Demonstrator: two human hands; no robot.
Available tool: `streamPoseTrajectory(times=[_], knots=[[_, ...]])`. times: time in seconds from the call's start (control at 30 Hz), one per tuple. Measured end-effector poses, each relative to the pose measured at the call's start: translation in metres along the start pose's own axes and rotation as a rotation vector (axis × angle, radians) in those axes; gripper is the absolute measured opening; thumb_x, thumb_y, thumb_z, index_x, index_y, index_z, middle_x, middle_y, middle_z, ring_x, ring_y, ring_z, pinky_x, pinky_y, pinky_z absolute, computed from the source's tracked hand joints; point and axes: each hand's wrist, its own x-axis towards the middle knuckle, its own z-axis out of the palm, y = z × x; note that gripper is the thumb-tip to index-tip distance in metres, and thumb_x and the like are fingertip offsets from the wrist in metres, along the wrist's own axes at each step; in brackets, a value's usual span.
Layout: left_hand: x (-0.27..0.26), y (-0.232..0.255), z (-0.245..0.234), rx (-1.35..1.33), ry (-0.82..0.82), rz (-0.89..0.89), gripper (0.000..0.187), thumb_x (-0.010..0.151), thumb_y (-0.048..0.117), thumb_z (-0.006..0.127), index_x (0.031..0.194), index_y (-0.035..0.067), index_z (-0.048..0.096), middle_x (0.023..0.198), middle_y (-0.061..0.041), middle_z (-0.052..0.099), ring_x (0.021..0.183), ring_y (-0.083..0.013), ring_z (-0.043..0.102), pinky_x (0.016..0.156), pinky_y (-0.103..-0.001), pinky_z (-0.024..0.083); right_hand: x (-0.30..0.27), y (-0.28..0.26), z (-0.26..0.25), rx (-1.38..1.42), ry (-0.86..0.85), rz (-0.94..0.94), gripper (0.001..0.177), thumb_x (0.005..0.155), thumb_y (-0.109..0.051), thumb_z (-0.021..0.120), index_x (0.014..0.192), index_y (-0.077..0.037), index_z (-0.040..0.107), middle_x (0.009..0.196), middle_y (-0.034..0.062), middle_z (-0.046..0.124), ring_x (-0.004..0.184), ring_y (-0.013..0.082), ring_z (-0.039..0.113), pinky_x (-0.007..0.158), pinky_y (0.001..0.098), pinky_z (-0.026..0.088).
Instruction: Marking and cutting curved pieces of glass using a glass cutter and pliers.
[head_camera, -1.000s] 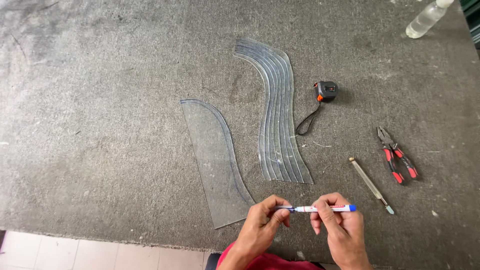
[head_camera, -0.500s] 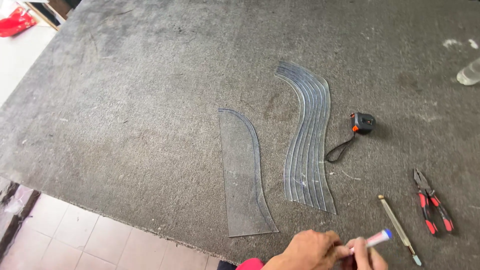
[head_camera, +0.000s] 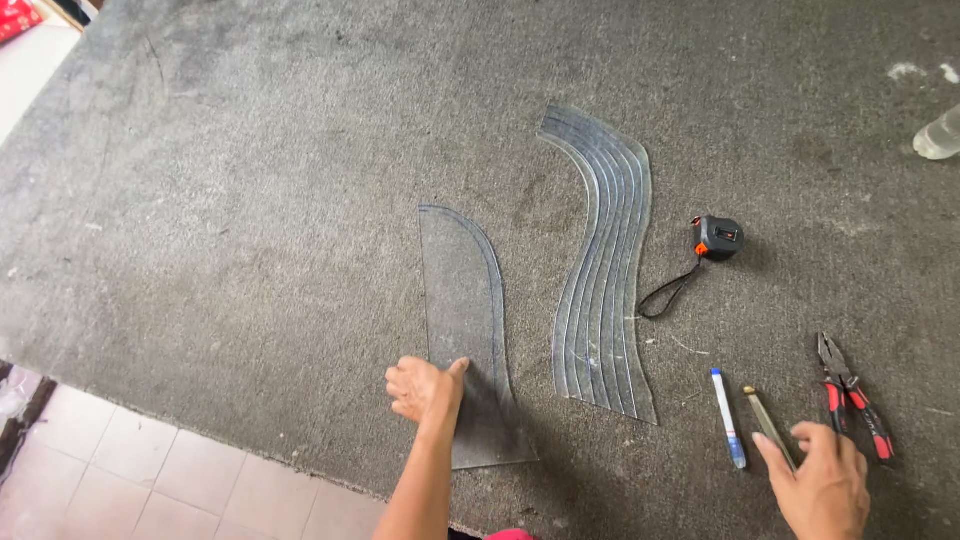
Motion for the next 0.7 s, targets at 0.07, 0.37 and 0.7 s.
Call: streamPoseTrajectory(times=[0.07, 0.37, 0.7], knots=[[0.004, 0.004, 0.004, -0.018, -0.038, -0.053, 0.091, 0.07, 0.052, 0.093, 0.131, -0.002, 0.051, 0.136, -0.017, 0.046, 0.13, -0.0346, 0.045, 0.106, -0.051, 0.042, -0.011, 0.046, 0.041, 0.005, -0.088, 0.033, 0.048, 0.083, -0.048, 0.076, 0.111, -0.011, 0.065, 0.097, 0.0108, 0.07, 0.096, 0.0325, 0.068, 0.084, 0.0461, 0.056], [0.02, -0.025, 0.039, -0.489, 0.015, 0.082, 0.06, 0.078, 0.038, 0.083, 0.119, -0.001, 0.064, 0.098, -0.021, 0.075, 0.093, -0.0375, 0.075, 0.084, -0.049, 0.057, -0.039, 0.061, 0.021, 0.611, -0.045, 0.246, 0.022, 0.102, -0.023, 0.063, 0.112, -0.004, 0.059, 0.075, 0.0033, 0.066, 0.065, 0.015, 0.065, 0.069, 0.0338, 0.053], [0.03, -0.022, 0.027, -0.3, 0.146, 0.308, 0.049, 0.092, 0.045, 0.072, 0.129, 0.016, 0.059, 0.085, -0.006, 0.073, 0.081, -0.0321, 0.073, 0.077, -0.048, 0.054, -0.22, 0.2, 0.025, 0.691, 0.19, 0.72, 0.02, 0.109, -0.021, 0.059, 0.099, -0.004, 0.058, 0.056, 0.0021, 0.05, 0.044, 0.0109, 0.046, 0.045, 0.0329, 0.039]])
